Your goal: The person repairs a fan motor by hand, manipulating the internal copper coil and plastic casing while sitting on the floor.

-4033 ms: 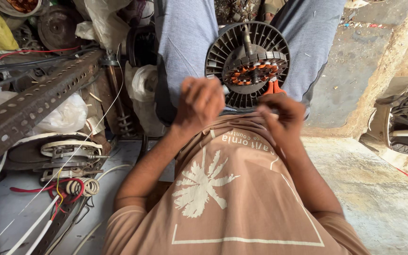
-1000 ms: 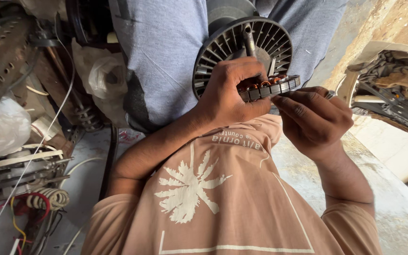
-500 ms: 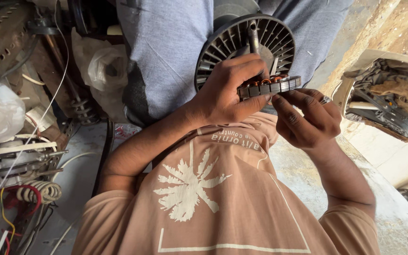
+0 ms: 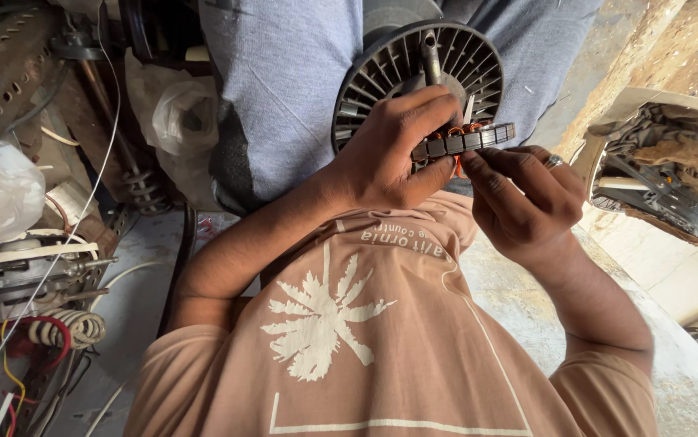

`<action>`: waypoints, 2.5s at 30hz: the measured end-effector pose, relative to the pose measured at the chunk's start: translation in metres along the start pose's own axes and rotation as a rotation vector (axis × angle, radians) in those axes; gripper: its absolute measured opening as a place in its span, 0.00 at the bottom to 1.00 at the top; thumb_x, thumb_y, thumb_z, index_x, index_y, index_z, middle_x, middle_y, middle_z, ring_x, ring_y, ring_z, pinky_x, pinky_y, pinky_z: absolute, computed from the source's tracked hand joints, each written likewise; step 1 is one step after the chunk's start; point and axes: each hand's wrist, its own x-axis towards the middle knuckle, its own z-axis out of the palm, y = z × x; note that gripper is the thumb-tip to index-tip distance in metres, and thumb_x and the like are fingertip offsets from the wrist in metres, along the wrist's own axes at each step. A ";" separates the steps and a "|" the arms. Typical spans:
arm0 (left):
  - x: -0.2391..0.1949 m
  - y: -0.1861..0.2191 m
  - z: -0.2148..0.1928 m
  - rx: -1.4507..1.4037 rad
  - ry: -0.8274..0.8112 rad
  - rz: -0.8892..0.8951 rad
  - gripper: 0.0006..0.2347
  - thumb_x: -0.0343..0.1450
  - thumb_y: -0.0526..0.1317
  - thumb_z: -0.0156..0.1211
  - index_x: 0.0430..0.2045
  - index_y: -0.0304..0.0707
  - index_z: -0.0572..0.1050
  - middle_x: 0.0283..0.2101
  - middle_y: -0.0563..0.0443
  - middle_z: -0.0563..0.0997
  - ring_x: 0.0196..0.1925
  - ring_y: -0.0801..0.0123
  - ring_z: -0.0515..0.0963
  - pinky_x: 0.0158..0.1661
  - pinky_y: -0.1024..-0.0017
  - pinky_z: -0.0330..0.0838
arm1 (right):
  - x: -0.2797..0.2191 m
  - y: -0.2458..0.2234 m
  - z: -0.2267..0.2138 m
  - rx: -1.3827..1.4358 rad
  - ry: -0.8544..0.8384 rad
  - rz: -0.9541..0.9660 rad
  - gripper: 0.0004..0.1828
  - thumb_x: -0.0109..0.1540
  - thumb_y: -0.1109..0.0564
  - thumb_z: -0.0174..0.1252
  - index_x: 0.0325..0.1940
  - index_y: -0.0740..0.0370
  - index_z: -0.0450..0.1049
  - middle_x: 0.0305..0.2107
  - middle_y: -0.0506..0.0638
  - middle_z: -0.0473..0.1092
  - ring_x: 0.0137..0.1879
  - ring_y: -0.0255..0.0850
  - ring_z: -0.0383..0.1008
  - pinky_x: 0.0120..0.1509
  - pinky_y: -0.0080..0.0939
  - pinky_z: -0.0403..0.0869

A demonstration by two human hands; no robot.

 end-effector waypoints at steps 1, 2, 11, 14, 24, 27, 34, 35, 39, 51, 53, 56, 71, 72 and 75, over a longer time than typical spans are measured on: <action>-0.001 -0.002 0.000 0.004 -0.007 -0.007 0.12 0.67 0.33 0.61 0.39 0.22 0.69 0.37 0.43 0.72 0.34 0.65 0.77 0.33 0.67 0.71 | 0.001 0.000 0.002 -0.013 0.026 -0.004 0.14 0.59 0.70 0.67 0.48 0.63 0.83 0.32 0.51 0.76 0.31 0.40 0.73 0.31 0.37 0.64; -0.001 -0.004 0.001 0.019 -0.024 -0.034 0.10 0.66 0.33 0.60 0.37 0.24 0.70 0.35 0.44 0.72 0.32 0.65 0.76 0.32 0.67 0.69 | 0.001 0.000 0.004 -0.028 0.051 -0.006 0.13 0.58 0.70 0.67 0.45 0.62 0.84 0.29 0.50 0.76 0.27 0.38 0.70 0.28 0.38 0.61; -0.011 -0.012 -0.001 0.009 -0.004 -0.074 0.15 0.73 0.46 0.61 0.39 0.30 0.72 0.37 0.46 0.72 0.35 0.65 0.76 0.34 0.69 0.73 | 0.001 -0.006 0.032 0.765 0.412 0.598 0.17 0.57 0.56 0.73 0.39 0.68 0.73 0.45 0.56 0.68 0.59 0.45 0.72 0.66 0.46 0.74; -0.013 -0.017 0.009 0.179 0.059 0.004 0.17 0.75 0.50 0.61 0.40 0.31 0.73 0.38 0.46 0.73 0.39 0.63 0.76 0.40 0.66 0.74 | 0.003 -0.012 0.035 0.948 0.431 0.784 0.17 0.57 0.56 0.74 0.38 0.65 0.72 0.46 0.54 0.71 0.54 0.44 0.75 0.68 0.45 0.76; -0.021 -0.018 0.018 0.424 0.133 0.103 0.13 0.76 0.47 0.59 0.37 0.32 0.78 0.37 0.51 0.75 0.38 0.66 0.77 0.40 0.67 0.69 | -0.009 -0.008 0.043 0.923 0.446 0.835 0.16 0.57 0.56 0.75 0.33 0.58 0.71 0.40 0.50 0.72 0.51 0.40 0.76 0.62 0.44 0.79; -0.021 -0.017 0.018 0.382 0.131 0.096 0.08 0.76 0.41 0.61 0.35 0.35 0.78 0.38 0.54 0.75 0.38 0.68 0.76 0.39 0.68 0.67 | -0.009 -0.012 0.041 0.919 0.440 0.879 0.15 0.58 0.57 0.75 0.34 0.55 0.71 0.40 0.49 0.72 0.51 0.39 0.76 0.63 0.43 0.79; -0.020 -0.017 0.018 0.423 0.175 0.101 0.08 0.76 0.44 0.60 0.31 0.42 0.78 0.35 0.58 0.75 0.34 0.73 0.76 0.42 0.64 0.60 | -0.012 -0.015 0.035 0.897 0.358 0.929 0.18 0.61 0.56 0.74 0.38 0.53 0.66 0.44 0.46 0.70 0.53 0.37 0.74 0.63 0.42 0.75; -0.019 -0.018 0.019 0.423 0.173 0.095 0.09 0.76 0.46 0.59 0.31 0.42 0.78 0.35 0.59 0.75 0.34 0.73 0.75 0.43 0.64 0.59 | -0.014 -0.015 0.034 0.855 0.336 0.913 0.18 0.62 0.55 0.73 0.38 0.53 0.65 0.44 0.47 0.69 0.53 0.38 0.74 0.63 0.43 0.75; -0.022 -0.022 0.021 0.406 0.139 0.073 0.16 0.78 0.54 0.56 0.35 0.42 0.79 0.36 0.59 0.76 0.36 0.72 0.75 0.46 0.61 0.57 | -0.030 -0.008 0.045 0.645 0.332 0.666 0.15 0.64 0.54 0.68 0.37 0.54 0.65 0.45 0.52 0.66 0.53 0.46 0.72 0.59 0.49 0.76; -0.031 0.010 -0.010 0.444 0.214 0.112 0.15 0.76 0.42 0.48 0.47 0.29 0.76 0.46 0.42 0.77 0.48 0.59 0.76 0.55 0.58 0.66 | -0.035 0.010 0.073 0.522 0.459 0.232 0.08 0.60 0.62 0.67 0.40 0.66 0.74 0.54 0.68 0.70 0.57 0.59 0.73 0.63 0.52 0.75; -0.040 0.016 -0.026 0.617 0.269 0.125 0.12 0.75 0.38 0.51 0.46 0.30 0.78 0.46 0.44 0.78 0.48 0.60 0.76 0.54 0.58 0.67 | -0.042 0.009 0.062 0.727 0.400 0.317 0.11 0.63 0.61 0.65 0.48 0.68 0.77 0.60 0.67 0.68 0.67 0.58 0.72 0.69 0.48 0.73; -0.063 0.031 -0.050 0.925 0.229 0.058 0.06 0.73 0.35 0.60 0.41 0.34 0.79 0.46 0.45 0.78 0.51 0.58 0.76 0.53 0.56 0.65 | -0.048 0.002 0.070 0.963 0.655 0.451 0.15 0.67 0.58 0.66 0.55 0.70 0.77 0.64 0.62 0.68 0.71 0.50 0.71 0.80 0.49 0.69; -0.078 0.014 -0.041 1.277 0.111 0.018 0.04 0.73 0.36 0.63 0.36 0.36 0.80 0.61 0.51 0.72 0.61 0.59 0.70 0.57 0.52 0.61 | -0.074 -0.011 0.064 0.790 0.692 0.512 0.05 0.69 0.66 0.65 0.48 0.71 0.77 0.57 0.59 0.71 0.60 0.44 0.74 0.65 0.41 0.76; -0.077 0.014 -0.042 1.309 0.077 0.044 0.04 0.72 0.36 0.63 0.36 0.36 0.80 0.61 0.50 0.73 0.60 0.60 0.70 0.56 0.52 0.61 | -0.073 -0.011 0.064 0.788 0.689 0.508 0.05 0.69 0.67 0.64 0.48 0.71 0.77 0.57 0.59 0.71 0.60 0.44 0.74 0.64 0.40 0.76; -0.076 0.015 -0.046 1.384 -0.022 0.085 0.03 0.71 0.36 0.62 0.34 0.36 0.80 0.57 0.50 0.75 0.57 0.62 0.71 0.54 0.52 0.61 | -0.073 -0.015 0.063 0.779 0.673 0.505 0.04 0.68 0.69 0.63 0.47 0.71 0.77 0.56 0.59 0.71 0.59 0.43 0.74 0.63 0.38 0.76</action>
